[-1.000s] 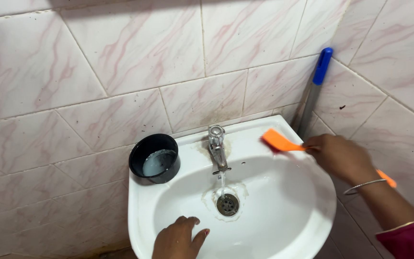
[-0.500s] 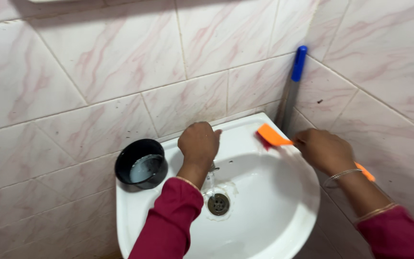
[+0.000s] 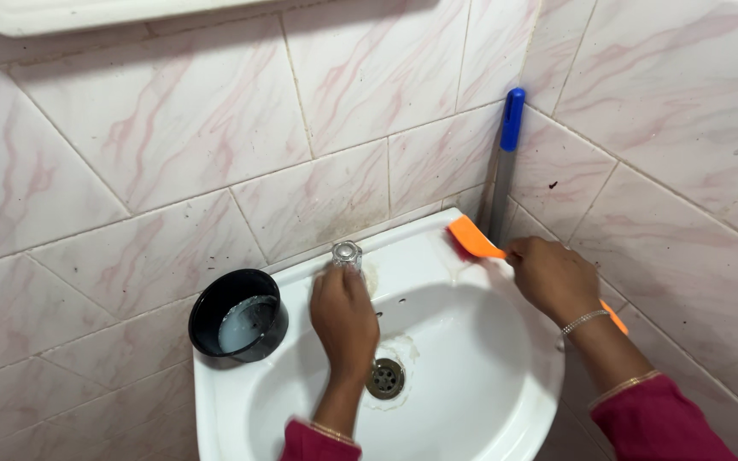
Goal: The person cleans a bathroom sink using an orange brush and water. The person scrubs the basin, the area around the faucet, and the drain with the brush, while occasionally rinsing their hands and the sink under the running tap.
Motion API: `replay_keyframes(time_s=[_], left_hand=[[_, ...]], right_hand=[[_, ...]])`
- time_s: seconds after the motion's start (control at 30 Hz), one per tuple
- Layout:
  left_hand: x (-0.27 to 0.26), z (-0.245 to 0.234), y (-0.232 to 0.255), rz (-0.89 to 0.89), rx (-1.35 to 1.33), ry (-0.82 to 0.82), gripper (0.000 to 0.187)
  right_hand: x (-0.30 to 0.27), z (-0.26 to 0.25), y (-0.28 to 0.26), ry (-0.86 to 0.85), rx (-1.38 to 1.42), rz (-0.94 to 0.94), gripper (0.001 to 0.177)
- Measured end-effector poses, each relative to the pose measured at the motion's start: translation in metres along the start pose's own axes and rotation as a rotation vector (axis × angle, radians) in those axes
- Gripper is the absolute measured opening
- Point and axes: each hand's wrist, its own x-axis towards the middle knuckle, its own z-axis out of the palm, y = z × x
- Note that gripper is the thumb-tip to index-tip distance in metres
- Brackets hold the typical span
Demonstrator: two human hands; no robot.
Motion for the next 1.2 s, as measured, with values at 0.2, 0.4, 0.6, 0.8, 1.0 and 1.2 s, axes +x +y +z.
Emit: replay_keyframes(time_s=[0.2,0.4,0.6,0.8,1.0,1.2], left_hand=[[-0.035,0.030,-0.039,-1.309,-0.965,0.077,0.022],[-0.039,0.043,-0.065,-1.472,-1.030,0.137,0.022],[-0.038,0.065,-0.099,-1.605,-1.116,-0.078,0.024],[-0.044,0.080,-0.126,-1.601,-1.181,-0.166,0.024],[-0.069,0.111,-0.126,-1.635,-1.186,-0.285,0.022],[-0.011,0.191,-0.057,-1.410,-1.196,-0.479,0.028]], right_hand=[[-0.014,0.004,-0.004,-0.031,0.020,-0.119,0.029],[-0.005,0.002,0.007,0.038,-0.043,-0.066,0.027],[-0.005,0.029,-0.009,0.110,-0.021,-0.248,0.026],[0.001,-0.007,0.021,0.031,-0.102,-0.093,0.026],[0.027,0.027,0.005,0.168,-0.011,-0.239,0.025],[-0.001,0.005,0.028,0.084,-0.087,-0.196,0.023]])
